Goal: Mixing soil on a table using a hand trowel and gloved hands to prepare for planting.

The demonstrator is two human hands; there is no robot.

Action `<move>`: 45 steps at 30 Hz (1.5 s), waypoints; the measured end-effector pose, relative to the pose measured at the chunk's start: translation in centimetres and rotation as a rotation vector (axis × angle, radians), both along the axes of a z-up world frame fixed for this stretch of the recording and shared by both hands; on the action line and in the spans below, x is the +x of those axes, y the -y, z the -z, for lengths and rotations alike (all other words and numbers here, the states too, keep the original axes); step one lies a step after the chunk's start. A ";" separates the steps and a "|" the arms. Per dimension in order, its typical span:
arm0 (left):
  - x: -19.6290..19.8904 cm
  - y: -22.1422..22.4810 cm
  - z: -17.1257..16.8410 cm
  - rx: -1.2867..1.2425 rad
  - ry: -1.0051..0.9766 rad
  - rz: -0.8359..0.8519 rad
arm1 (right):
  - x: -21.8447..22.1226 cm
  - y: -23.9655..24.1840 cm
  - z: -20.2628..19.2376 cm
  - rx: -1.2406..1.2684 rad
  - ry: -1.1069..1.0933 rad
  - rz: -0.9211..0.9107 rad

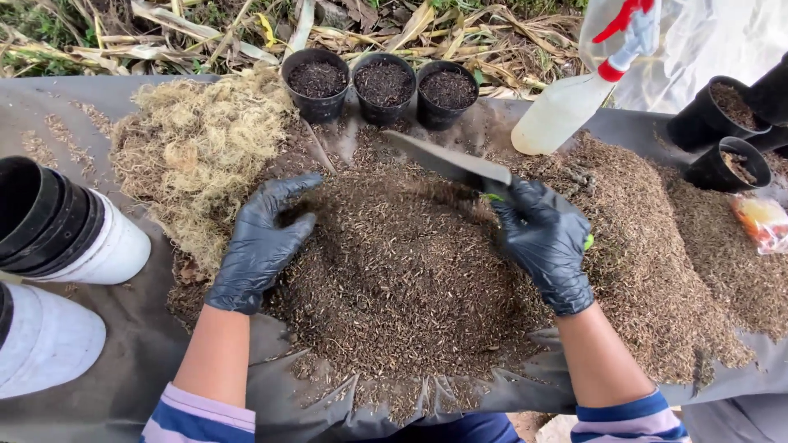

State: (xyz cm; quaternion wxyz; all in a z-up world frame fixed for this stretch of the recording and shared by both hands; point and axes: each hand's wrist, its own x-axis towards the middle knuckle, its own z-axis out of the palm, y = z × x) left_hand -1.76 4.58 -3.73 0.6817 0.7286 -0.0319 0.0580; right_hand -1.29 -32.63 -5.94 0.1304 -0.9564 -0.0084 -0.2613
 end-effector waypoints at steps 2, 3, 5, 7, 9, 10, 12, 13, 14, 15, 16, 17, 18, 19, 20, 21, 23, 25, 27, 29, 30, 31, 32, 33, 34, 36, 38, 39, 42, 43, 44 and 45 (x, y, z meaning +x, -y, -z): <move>0.4 -0.5 1.3 -0.012 0.192 0.031 | 0.1 1.2 0.5 0.035 0.007 0.057; 0.3 -0.4 1.2 -0.013 0.193 0.028 | -0.6 1.5 -0.3 0.034 0.008 0.054; 0.2 -0.2 1.0 0.092 0.329 0.014 | -2.1 2.1 -2.0 -0.056 -0.066 0.158; 0.9 -0.6 1.7 0.153 0.302 0.044 | -3.7 3.3 -3.0 -0.124 -0.096 0.165; 1.4 -0.8 2.4 0.213 0.276 0.077 | -5.7 4.2 -3.4 -0.193 -0.127 0.176; 1.5 -0.9 2.7 0.272 0.237 0.081 | -6.9 4.5 -3.3 -0.246 -0.148 0.224; 1.3 -0.8 2.4 0.323 0.194 0.089 | -8.9 4.8 -3.0 -0.306 -0.173 0.278; 1.0 -0.7 1.9 0.365 0.163 0.067 | -9.8 4.8 -2.7 -0.292 -0.243 0.362; 0.7 -0.6 1.4 0.406 0.132 0.045 | -10.6 4.9 -2.5 -0.278 -0.312 0.447; 0.9 -0.6 1.5 0.402 0.130 0.050 | -10.9 4.7 -1.4 -0.282 -0.315 0.452; 1.0 -0.6 1.6 0.442 0.081 0.040 | -11.3 4.6 -0.3 -0.325 -0.298 0.455; 1.1 -0.7 1.6 0.484 0.035 0.029 | -11.5 4.5 0.8 -0.366 -0.278 0.458; 0.9 -0.4 1.4 0.482 0.035 0.033 | -11.3 3.5 0.7 -0.369 -0.279 0.462; 0.7 -0.3 1.1 0.453 0.021 0.020 | -10.8 2.4 0.5 -0.282 -0.300 0.362; 0.5 -0.2 0.6 0.424 0.007 0.008 | -10.4 1.3 0.3 -0.195 -0.320 0.262; 0.9 -0.4 1.6 0.426 0.019 0.003 | -9.9 0.5 -0.8 -0.192 -0.306 0.260; 1.2 -1.0 3.7 0.214 0.129 0.013 | -9.1 -1.3 -2.9 -0.221 -0.148 0.207; 2.5 -2.7 4.5 -0.016 0.070 0.042 | -8.0 -2.2 -4.9 -0.206 -0.123 0.147; 2.6 -3.8 4.1 -0.248 0.009 0.071 | -5.5 -2.7 -5.5 -0.192 -0.102 0.085; 2.0 -4.2 2.2 -0.402 -0.006 -0.017 | -1.1 -3.0 -4.8 -0.165 -0.127 -0.109; 2.2 -3.2 2.4 -0.397 0.002 -0.024 | 0.8 -2.9 -3.9 -0.161 -0.120 -0.117; 2.3 -2.4 2.7 -0.236 0.116 -0.196 | 2.7 -2.9 -3.0 -0.135 -0.150 -0.155; 2.4 -1.5 3.1 -0.072 0.230 -0.366 | 4.7 -3.0 -2.0 -0.109 -0.181 -0.195; 2.4 -1.8 3.4 -0.072 0.232 -0.372 | 5.0 -3.9 -2.2 -0.110 -0.179 -0.200; 2.4 -2.0 3.8 -0.074 0.136 -0.289 | 5.4 -4.7 -2.4 -0.117 -0.259 -0.211; 2.1 -1.6 3.8 -0.079 0.039 -0.206 | 4.6 -6.4 -4.0 -0.126 -0.342 -0.221; 1.6 -0.4 3.2 0.093 0.033 -0.157 | 2.4 -8.1 -6.8 -0.095 -0.472 -0.229; 1.9 -0.6 3.8 0.090 0.029 -0.154 | 1.6 -7.6 -7.3 -0.096 -0.476 -0.226; 1.8 -0.7 4.5 -0.509 -0.053 0.230 | -0.9 -5.3 -7.8 0.017 -0.298 -0.363; 1.6 -0.5 3.6 -0.484 -0.055 0.294 | -1.3 -3.9 -7.5 -0.014 -0.127 -0.417; 1.5 -0.3 2.7 -0.460 -0.057 0.358 | -1.8 -2.5 -7.3 -0.046 0.044 -0.470; 0.5 0.3 1.5 -0.466 -0.059 0.367 | -3.1 -1.5 -7.4 -0.052 0.041 -0.462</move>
